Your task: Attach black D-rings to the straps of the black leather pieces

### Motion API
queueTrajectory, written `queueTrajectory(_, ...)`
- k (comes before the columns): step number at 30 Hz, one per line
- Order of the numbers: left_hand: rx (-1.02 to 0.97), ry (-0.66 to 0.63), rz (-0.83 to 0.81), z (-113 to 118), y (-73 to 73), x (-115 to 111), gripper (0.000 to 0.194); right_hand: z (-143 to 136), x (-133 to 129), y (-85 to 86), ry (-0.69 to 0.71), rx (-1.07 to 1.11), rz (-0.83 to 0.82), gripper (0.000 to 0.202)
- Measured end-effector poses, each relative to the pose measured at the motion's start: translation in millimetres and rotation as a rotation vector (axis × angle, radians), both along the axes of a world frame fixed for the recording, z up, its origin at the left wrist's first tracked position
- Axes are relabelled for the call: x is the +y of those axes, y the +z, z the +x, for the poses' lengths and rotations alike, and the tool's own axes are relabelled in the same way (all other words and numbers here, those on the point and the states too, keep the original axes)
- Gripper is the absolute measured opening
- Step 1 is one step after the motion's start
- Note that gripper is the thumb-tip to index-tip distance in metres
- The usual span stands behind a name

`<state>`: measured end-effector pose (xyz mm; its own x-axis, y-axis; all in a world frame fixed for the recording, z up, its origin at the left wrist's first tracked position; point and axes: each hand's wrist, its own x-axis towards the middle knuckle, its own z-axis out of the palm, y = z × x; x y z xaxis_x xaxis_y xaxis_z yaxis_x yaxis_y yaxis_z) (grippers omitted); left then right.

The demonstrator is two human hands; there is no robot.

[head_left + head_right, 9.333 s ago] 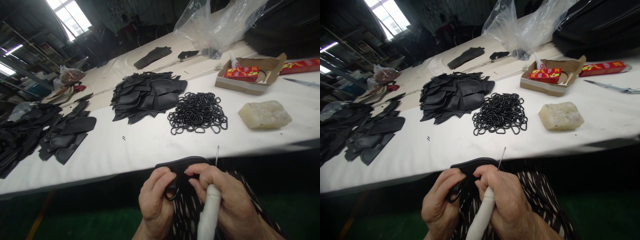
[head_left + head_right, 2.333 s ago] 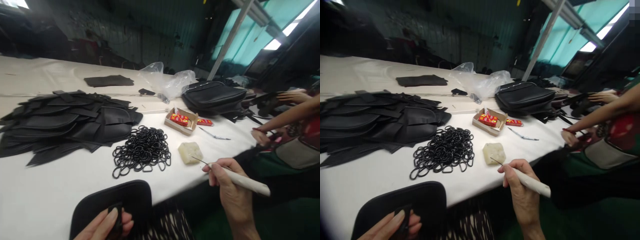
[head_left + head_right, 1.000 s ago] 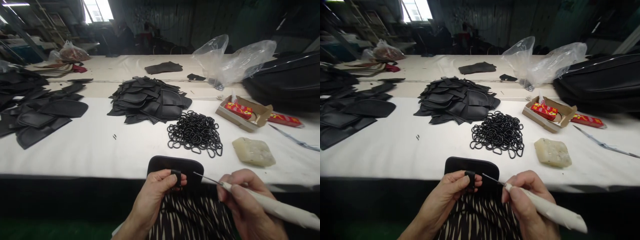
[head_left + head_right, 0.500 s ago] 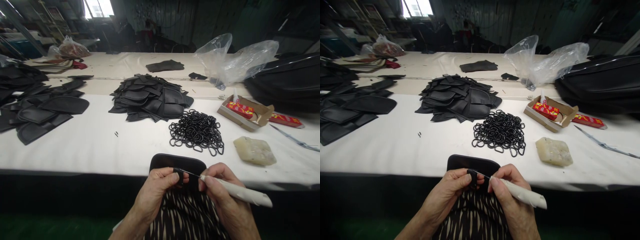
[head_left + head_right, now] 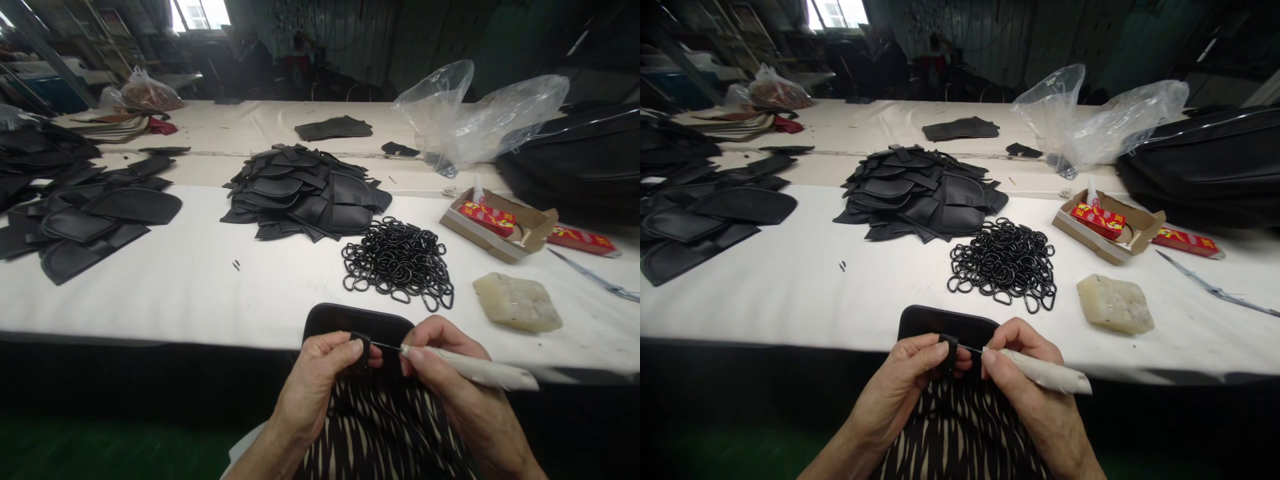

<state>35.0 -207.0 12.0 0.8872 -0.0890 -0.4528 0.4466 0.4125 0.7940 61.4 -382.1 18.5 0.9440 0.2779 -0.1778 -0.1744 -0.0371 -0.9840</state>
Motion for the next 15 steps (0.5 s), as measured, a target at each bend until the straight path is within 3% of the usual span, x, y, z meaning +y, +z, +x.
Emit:
queueTrajectory(6, -0.009, 0.074, 0.018, -0.5, -0.7, -4.0, 0.024, 3.4, -14.7, 4.9, -0.106, -0.149, 0.108, 0.018)
queueTrajectory(11, 0.005, 0.097, -0.012, -0.2, -0.2, -4.4, 0.023, -0.2, -8.6, 18.7, -0.147, -0.144, 0.231, 0.017)
queueTrajectory(15, 0.019, 0.121, -0.02, -1.6, 0.1, -5.3, 0.023, -6.2, -6.2, 20.4, -0.156, -0.107, 0.259, 0.017)
